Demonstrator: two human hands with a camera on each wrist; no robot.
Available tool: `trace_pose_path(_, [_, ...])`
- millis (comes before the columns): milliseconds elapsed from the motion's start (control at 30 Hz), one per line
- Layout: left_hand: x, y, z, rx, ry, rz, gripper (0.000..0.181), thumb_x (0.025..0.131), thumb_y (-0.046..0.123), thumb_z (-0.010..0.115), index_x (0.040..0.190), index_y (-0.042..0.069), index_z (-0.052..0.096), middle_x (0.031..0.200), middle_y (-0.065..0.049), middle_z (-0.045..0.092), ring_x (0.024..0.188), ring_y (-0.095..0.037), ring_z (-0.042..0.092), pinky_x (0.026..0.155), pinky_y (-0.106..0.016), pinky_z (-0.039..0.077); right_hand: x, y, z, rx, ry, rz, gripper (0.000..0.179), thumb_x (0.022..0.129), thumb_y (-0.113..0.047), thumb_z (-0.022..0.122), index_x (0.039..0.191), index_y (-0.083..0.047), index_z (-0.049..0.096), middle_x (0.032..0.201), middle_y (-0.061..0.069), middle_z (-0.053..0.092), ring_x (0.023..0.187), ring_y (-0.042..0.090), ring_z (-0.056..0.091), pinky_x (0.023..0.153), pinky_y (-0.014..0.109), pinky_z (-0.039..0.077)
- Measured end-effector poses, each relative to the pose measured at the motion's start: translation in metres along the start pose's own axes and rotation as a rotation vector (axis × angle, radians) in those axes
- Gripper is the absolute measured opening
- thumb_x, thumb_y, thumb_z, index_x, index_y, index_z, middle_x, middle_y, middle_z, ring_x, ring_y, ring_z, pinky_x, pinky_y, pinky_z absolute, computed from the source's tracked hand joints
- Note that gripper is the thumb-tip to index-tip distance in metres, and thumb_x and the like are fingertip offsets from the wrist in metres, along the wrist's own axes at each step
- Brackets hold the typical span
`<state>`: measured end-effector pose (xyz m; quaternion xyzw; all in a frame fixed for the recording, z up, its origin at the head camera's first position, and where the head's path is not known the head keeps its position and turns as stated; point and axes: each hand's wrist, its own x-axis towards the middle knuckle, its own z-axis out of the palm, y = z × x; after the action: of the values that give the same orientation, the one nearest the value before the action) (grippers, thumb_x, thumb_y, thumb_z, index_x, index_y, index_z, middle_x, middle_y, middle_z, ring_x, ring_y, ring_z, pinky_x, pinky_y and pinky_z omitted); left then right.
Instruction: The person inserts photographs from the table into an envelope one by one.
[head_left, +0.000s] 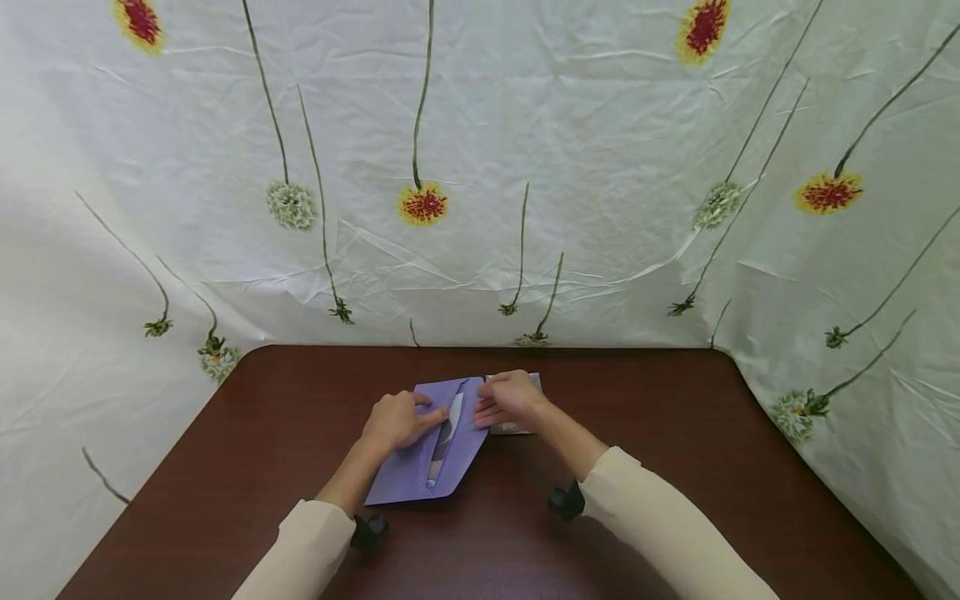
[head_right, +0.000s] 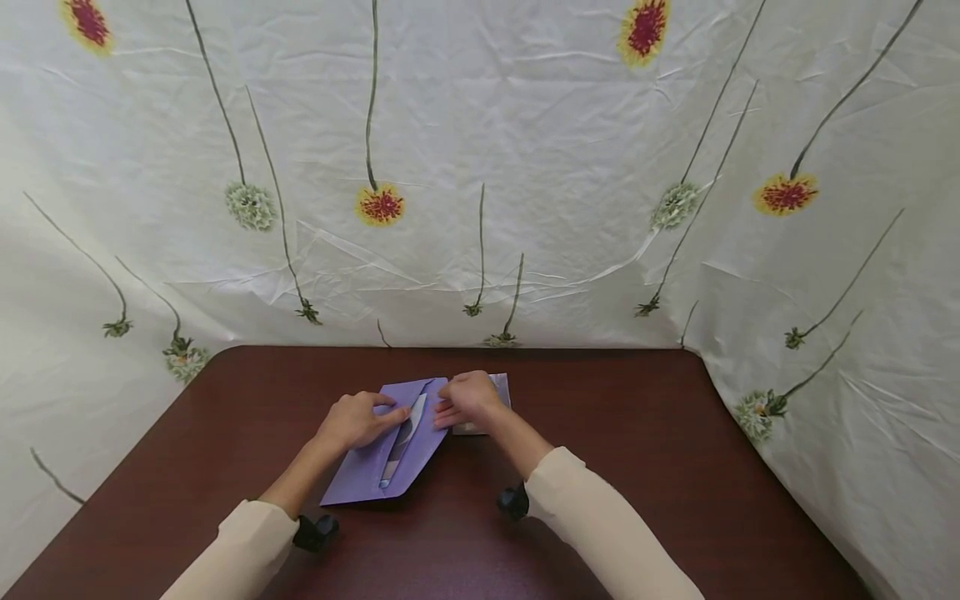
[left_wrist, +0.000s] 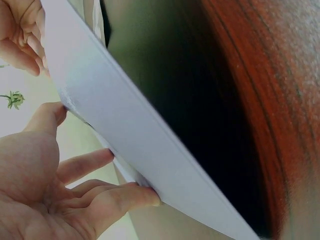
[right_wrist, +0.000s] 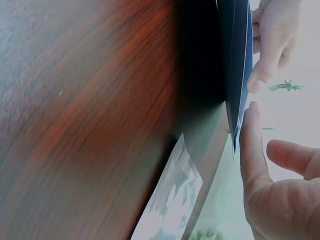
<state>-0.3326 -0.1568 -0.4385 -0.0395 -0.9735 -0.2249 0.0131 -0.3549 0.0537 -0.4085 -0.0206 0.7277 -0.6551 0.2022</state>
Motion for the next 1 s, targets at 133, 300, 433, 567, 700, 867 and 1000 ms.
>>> trace_pose_path(133, [0.0, -0.001, 0.001, 0.001, 0.006, 0.006, 0.053, 0.092, 0.048, 0.067, 0.121, 0.004, 0.074, 0.123, -0.025, 0.07, 0.109, -0.044, 0.068, 0.086, -0.052, 0.056, -0.003, -0.003, -0.01, -0.023, 0.019, -0.008, 0.038, 0.098, -0.003, 0.055, 0.13, 0.017, 0.056, 0.1, 0.029, 0.071, 0.083, 0.034, 0.077, 0.084, 0.046, 0.06])
trace_pose_path(300, [0.0, -0.001, 0.001, 0.001, 0.006, 0.009, 0.052, 0.093, 0.048, 0.067, 0.121, 0.005, 0.074, 0.124, -0.025, 0.069, 0.11, -0.045, 0.067, 0.087, -0.053, 0.056, -0.006, -0.004, -0.028, -0.035, 0.063, -0.011, 0.033, 0.099, -0.004, 0.056, 0.125, 0.016, 0.059, 0.11, 0.033, 0.068, 0.096, 0.041, 0.074, 0.091, 0.048, 0.057])
trace_pose_path(433, [0.0, 0.0, -0.001, 0.003, 0.002, 0.003, 0.052, 0.093, 0.048, 0.066, 0.121, 0.005, 0.074, 0.125, -0.025, 0.069, 0.111, -0.046, 0.067, 0.087, -0.053, 0.056, -0.007, -0.003, -0.044, -0.043, 0.109, 0.006, 0.033, 0.1, -0.004, 0.056, 0.127, 0.015, 0.059, 0.109, 0.03, 0.068, 0.094, 0.038, 0.074, 0.095, 0.049, 0.056])
trace_pose_path(567, [-0.001, 0.001, -0.002, 0.002, -0.002, -0.002, 0.052, 0.093, 0.048, 0.067, 0.121, 0.005, 0.074, 0.125, -0.025, 0.069, 0.111, -0.046, 0.067, 0.087, -0.053, 0.056, -0.008, 0.001, -0.059, -0.028, 0.148, 0.024, 0.034, 0.1, -0.003, 0.056, 0.127, 0.017, 0.058, 0.097, 0.022, 0.068, 0.084, 0.029, 0.073, 0.093, 0.047, 0.057])
trace_pose_path(700, [-0.001, 0.0, -0.001, 0.006, -0.005, -0.002, 0.052, 0.093, 0.048, 0.067, 0.121, 0.005, 0.074, 0.124, -0.026, 0.069, 0.109, -0.045, 0.067, 0.085, -0.052, 0.056, -0.007, 0.007, -0.072, -0.023, 0.169, 0.028, 0.034, 0.099, -0.001, 0.053, 0.127, 0.018, 0.057, 0.104, 0.028, 0.067, 0.089, 0.031, 0.072, 0.091, 0.044, 0.058])
trace_pose_path(867, [-0.001, 0.0, 0.0, 0.004, -0.009, -0.002, 0.053, 0.093, 0.049, 0.067, 0.121, 0.005, 0.074, 0.125, -0.026, 0.069, 0.11, -0.045, 0.067, 0.086, -0.052, 0.056, -0.007, 0.013, -0.087, -0.05, 0.161, 0.007, 0.036, 0.099, 0.0, 0.05, 0.127, 0.02, 0.056, 0.12, 0.036, 0.064, 0.104, 0.038, 0.071, 0.089, 0.041, 0.059])
trace_pose_path(1000, [-0.001, 0.0, 0.0, 0.0, -0.007, 0.001, 0.053, 0.093, 0.048, 0.067, 0.121, 0.005, 0.074, 0.125, -0.026, 0.069, 0.111, -0.045, 0.066, 0.087, -0.053, 0.056, -0.006, 0.017, -0.093, -0.079, 0.181, 0.016, 0.037, 0.099, -0.002, 0.047, 0.128, 0.019, 0.057, 0.124, 0.035, 0.064, 0.109, 0.039, 0.069, 0.092, 0.042, 0.058])
